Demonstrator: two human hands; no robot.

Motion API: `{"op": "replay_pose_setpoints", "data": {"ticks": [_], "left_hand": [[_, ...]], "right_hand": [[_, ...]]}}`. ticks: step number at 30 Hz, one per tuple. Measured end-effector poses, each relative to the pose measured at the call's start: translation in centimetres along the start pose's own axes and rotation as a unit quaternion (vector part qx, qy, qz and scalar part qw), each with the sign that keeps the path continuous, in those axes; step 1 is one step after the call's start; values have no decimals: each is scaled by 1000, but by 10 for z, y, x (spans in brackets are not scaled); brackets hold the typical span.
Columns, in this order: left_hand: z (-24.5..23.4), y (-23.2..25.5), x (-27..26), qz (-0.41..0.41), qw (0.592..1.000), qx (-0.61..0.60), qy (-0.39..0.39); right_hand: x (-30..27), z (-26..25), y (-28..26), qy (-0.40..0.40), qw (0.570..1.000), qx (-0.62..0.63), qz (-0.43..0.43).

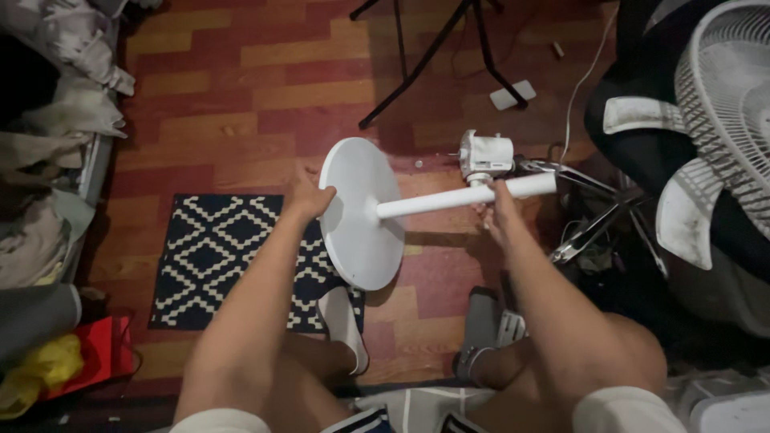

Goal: The person assembles the base of an electric fan by inserting a white plastic rod into a circular base plate and tightening a central nut. The person repeatedly loosens and retightens the nut to secure the rod, then positions the fan motor housing above the assembled base.

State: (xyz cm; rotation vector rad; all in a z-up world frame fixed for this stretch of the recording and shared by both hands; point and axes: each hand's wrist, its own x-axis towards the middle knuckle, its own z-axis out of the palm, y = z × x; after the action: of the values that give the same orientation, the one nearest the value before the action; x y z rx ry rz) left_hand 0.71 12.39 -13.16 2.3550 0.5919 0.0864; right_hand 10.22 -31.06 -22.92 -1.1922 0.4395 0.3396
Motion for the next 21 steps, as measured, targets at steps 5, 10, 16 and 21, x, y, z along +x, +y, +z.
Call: {"op": "replay_pose_setpoints", "data": {"ticks": [5,10,16,21], "left_hand": [[-17,28,-23,66,997,-32,16],[-9,58,-45,84,995,-52,16],[4,96,-53,59,995,-84,12],[13,111,-65,42,995,-91,9]], "right_hand": [[34,-17,23,36,999,12,33],[36,-34,19,58,991,-113,30],[-6,21,-26,69,772,-629,-58],[-73,120,-62,-135,746,-616,-212]]}}
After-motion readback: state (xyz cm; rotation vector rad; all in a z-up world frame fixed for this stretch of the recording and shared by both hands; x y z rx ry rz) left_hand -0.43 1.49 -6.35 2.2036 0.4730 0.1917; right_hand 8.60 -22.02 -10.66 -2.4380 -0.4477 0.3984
